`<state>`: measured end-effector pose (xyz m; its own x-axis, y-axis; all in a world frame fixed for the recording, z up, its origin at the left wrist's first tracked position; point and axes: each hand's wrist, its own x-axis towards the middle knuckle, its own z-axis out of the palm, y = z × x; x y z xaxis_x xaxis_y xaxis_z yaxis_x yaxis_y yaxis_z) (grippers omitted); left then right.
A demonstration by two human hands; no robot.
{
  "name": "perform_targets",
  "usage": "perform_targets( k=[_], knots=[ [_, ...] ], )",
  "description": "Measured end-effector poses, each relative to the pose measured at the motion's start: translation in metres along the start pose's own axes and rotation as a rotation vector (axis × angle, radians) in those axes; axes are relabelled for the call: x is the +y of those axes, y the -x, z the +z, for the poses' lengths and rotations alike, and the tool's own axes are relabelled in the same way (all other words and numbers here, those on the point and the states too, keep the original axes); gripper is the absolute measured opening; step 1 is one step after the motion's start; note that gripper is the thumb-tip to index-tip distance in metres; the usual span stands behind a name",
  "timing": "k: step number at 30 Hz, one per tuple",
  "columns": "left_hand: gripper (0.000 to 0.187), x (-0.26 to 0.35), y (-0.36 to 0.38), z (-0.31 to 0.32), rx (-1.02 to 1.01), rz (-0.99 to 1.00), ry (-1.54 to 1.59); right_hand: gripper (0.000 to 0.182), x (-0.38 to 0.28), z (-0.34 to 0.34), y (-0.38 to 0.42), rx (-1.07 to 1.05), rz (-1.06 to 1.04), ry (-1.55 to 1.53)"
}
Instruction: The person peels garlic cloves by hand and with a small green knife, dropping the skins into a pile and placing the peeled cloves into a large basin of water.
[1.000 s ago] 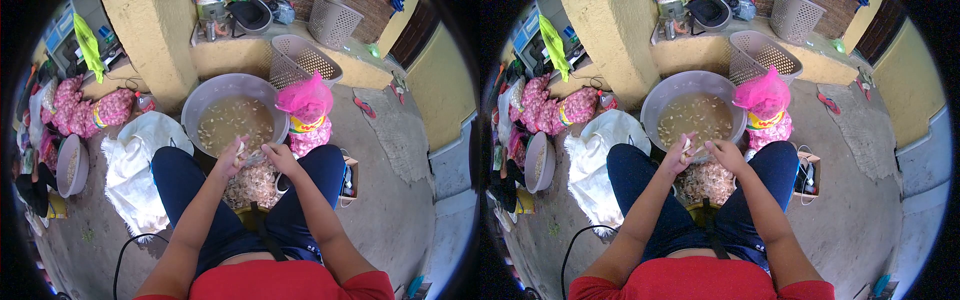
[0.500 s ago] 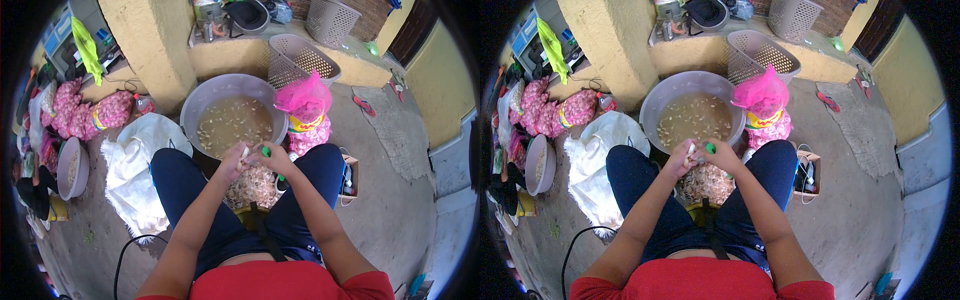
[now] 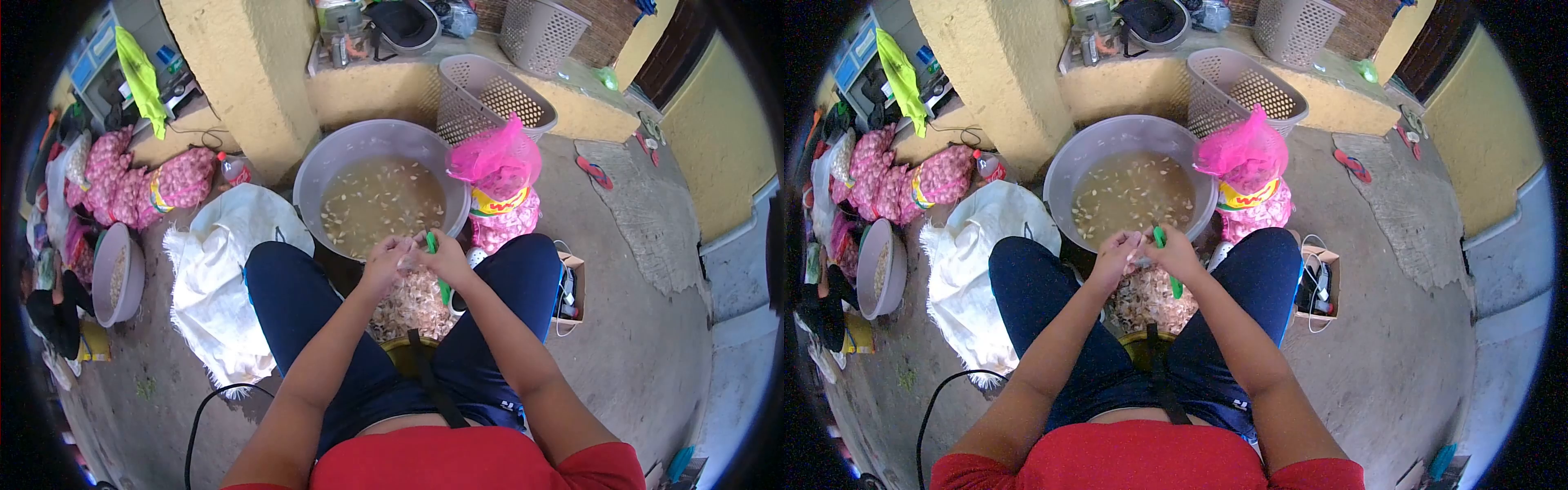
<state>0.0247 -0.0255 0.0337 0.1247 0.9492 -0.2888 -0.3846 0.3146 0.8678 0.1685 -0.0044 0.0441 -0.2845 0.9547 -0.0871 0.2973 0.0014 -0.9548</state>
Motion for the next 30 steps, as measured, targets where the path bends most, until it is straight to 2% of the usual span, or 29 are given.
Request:
perform_targets(
  k=[3,6,9,12,15,18,21,24,27,30],
  knots=[
    [0.018,0.005,0.000,-0.003,0.004,0.025,-0.176,0.033,-0.008,-0.001,0.002,0.057,-0.046,0.122],
    [0.019,0.010,0.003,0.002,0.053,-0.004,-0.285,0.035,-0.005,0.001,0.002,0.130,-0.225,0.289],
    [0.019,0.000,-0.004,-0.010,-0.007,-0.036,-0.051,0.036,-0.008,0.000,0.003,0.117,-0.186,0.283],
    [0.017,0.000,-0.003,-0.011,0.006,-0.043,-0.041,0.037,-0.008,-0.001,0.002,0.090,-0.189,0.271],
    [0.015,0.002,-0.004,-0.010,0.081,0.003,-0.313,0.035,-0.006,0.001,0.002,0.114,-0.217,0.244],
    [0.015,-0.013,-0.015,-0.015,0.086,0.475,-0.518,0.032,-0.005,0.003,0.002,0.082,-0.120,0.177],
    [0.014,-0.010,-0.012,-0.015,0.096,0.466,-0.564,0.030,0.002,0.003,0.000,0.072,-0.079,0.169],
    [0.016,-0.008,-0.011,-0.013,0.096,0.521,-0.686,0.026,0.004,0.002,-0.002,0.045,-0.050,0.203],
    [0.015,-0.015,-0.017,-0.017,0.142,0.591,-0.674,0.025,0.006,0.004,-0.003,0.063,-0.053,0.159],
    [0.016,-0.015,-0.018,-0.019,0.121,0.311,-0.500,0.025,0.011,0.008,-0.005,0.068,0.013,0.011]
  ],
)
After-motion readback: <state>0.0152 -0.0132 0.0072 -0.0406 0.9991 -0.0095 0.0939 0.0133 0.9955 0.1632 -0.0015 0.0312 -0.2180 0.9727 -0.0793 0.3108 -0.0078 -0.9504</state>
